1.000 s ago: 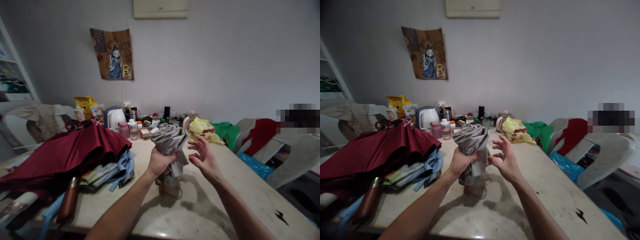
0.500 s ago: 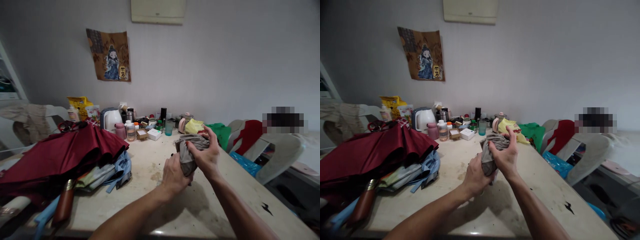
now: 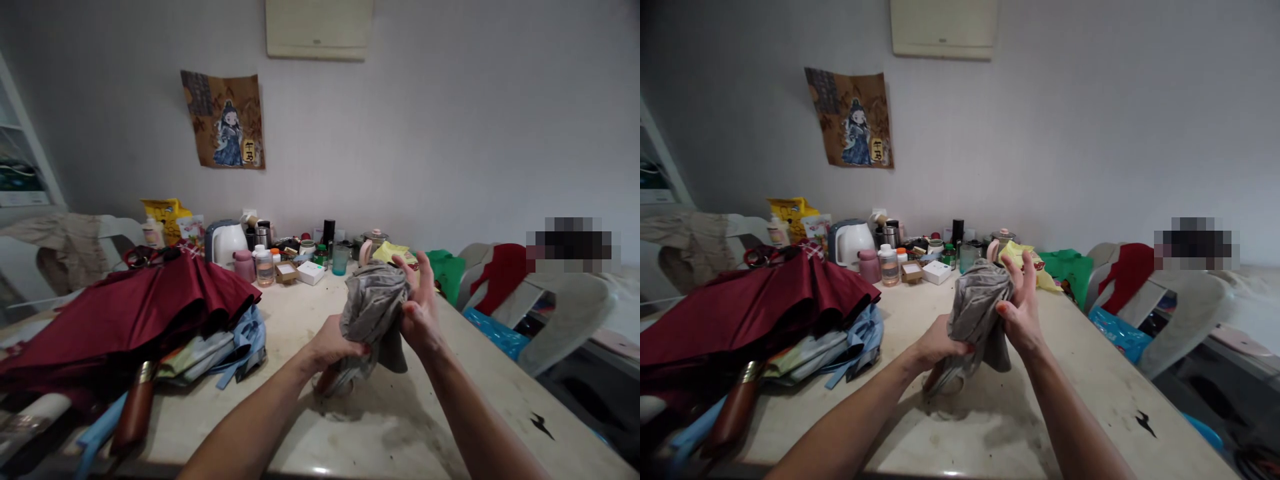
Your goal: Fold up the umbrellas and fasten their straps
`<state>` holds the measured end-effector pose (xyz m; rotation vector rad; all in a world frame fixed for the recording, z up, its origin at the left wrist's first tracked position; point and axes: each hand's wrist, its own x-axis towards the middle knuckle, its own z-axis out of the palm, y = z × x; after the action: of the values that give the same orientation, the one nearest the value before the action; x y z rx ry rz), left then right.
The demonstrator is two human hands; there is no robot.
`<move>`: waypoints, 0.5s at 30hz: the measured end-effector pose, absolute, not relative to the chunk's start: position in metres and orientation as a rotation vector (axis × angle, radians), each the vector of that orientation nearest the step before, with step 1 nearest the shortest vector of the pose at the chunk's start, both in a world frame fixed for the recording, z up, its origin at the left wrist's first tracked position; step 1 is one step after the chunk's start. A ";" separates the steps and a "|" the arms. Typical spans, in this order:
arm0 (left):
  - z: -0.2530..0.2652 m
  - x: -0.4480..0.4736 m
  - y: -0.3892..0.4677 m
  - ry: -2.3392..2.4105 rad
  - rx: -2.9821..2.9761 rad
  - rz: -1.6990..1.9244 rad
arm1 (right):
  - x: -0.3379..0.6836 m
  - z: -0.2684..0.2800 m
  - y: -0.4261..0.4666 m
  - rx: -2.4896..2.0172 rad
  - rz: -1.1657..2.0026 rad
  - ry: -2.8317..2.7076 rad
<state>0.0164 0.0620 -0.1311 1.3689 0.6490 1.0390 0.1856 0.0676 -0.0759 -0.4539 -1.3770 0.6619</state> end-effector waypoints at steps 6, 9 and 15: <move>-0.130 0.026 0.054 0.675 1.129 1.126 | 0.173 -0.103 0.063 -0.662 0.973 -1.342; -0.130 0.025 0.053 0.621 1.070 1.105 | 0.161 -0.103 0.055 -0.738 0.957 -1.319; -0.131 0.003 0.064 0.482 0.865 1.020 | 0.171 -0.093 0.048 -0.886 0.970 -1.251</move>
<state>0.0026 0.0636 -0.1312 0.8652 0.4816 1.0195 0.1706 0.0482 -0.0926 -0.8864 -1.2510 0.9705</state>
